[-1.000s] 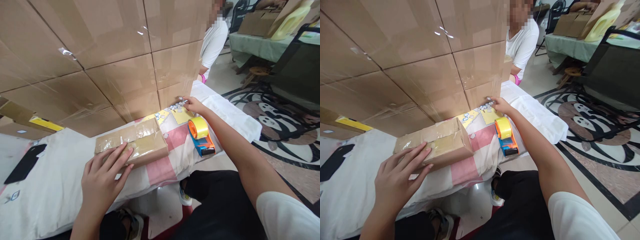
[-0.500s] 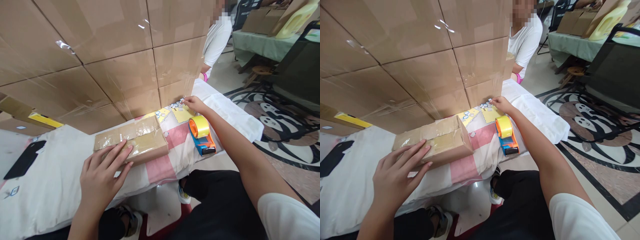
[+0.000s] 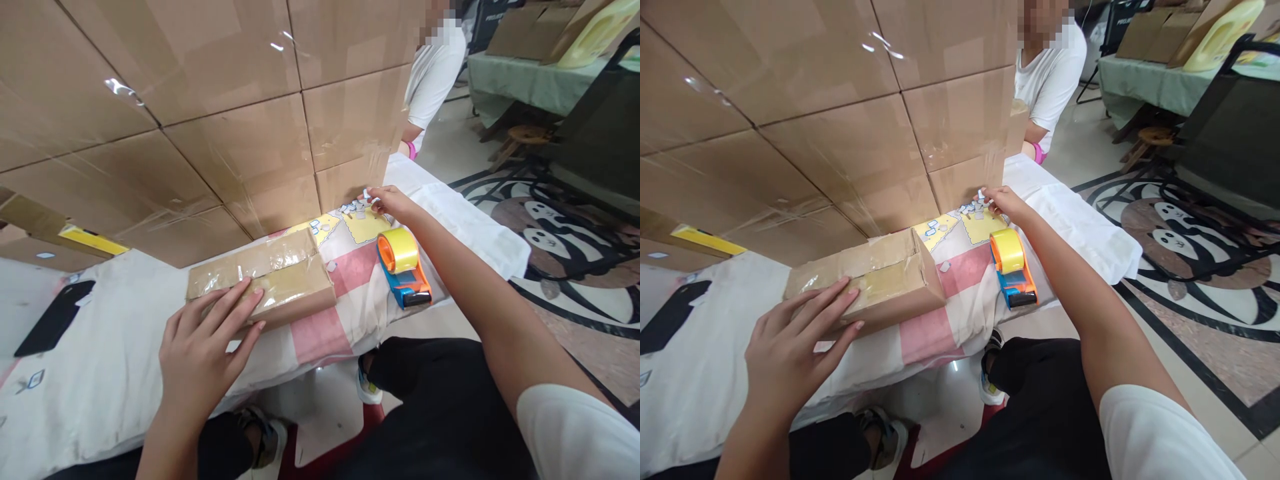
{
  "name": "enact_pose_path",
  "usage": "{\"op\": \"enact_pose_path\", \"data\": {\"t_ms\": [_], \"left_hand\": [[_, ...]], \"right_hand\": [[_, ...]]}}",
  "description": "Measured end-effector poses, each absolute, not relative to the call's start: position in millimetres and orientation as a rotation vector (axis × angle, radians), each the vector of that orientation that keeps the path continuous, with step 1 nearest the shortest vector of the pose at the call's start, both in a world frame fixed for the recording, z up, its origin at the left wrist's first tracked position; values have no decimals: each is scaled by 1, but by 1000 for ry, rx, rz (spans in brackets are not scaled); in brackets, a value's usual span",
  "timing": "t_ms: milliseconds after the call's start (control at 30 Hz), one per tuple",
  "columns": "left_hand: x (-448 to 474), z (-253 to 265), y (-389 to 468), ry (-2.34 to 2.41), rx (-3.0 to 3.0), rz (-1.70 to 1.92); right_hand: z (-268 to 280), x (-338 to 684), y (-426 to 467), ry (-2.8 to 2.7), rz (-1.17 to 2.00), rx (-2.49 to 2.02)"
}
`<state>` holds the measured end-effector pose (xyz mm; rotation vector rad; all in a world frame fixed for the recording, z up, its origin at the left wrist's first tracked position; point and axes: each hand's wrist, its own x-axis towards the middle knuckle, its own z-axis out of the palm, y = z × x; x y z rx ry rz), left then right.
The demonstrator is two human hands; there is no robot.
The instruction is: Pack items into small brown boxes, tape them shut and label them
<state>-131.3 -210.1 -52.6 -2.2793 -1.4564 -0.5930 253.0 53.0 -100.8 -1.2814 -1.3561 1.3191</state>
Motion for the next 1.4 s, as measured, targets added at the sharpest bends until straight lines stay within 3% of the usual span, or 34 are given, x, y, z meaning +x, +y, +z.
{"op": "enact_pose_path", "data": {"t_ms": [167, 467, 633, 1100, 1267, 1400], "left_hand": [[-131, -53, -209, -1436, -2269, -584], [-129, -51, -210, -1423, -2252, -581], [-128, -52, -209, -1434, -2257, -590], [-129, -53, -210, -1460, -2262, -582], [-141, -53, -213, -1551, -2269, -662], [-152, -52, -214, -1549, -2323, -709]], "right_hand": [[-97, 256, 51, -1215, 1503, -1175], [-107, 259, 58, -1231, 1433, -1303], [-106, 254, 55, -1351, 1229, -1320], [-85, 251, 53, -1301, 1298, -1145], [-45, 223, 11, -1290, 1249, -1041], [-37, 168, -59, -1161, 1574, -898]]}}
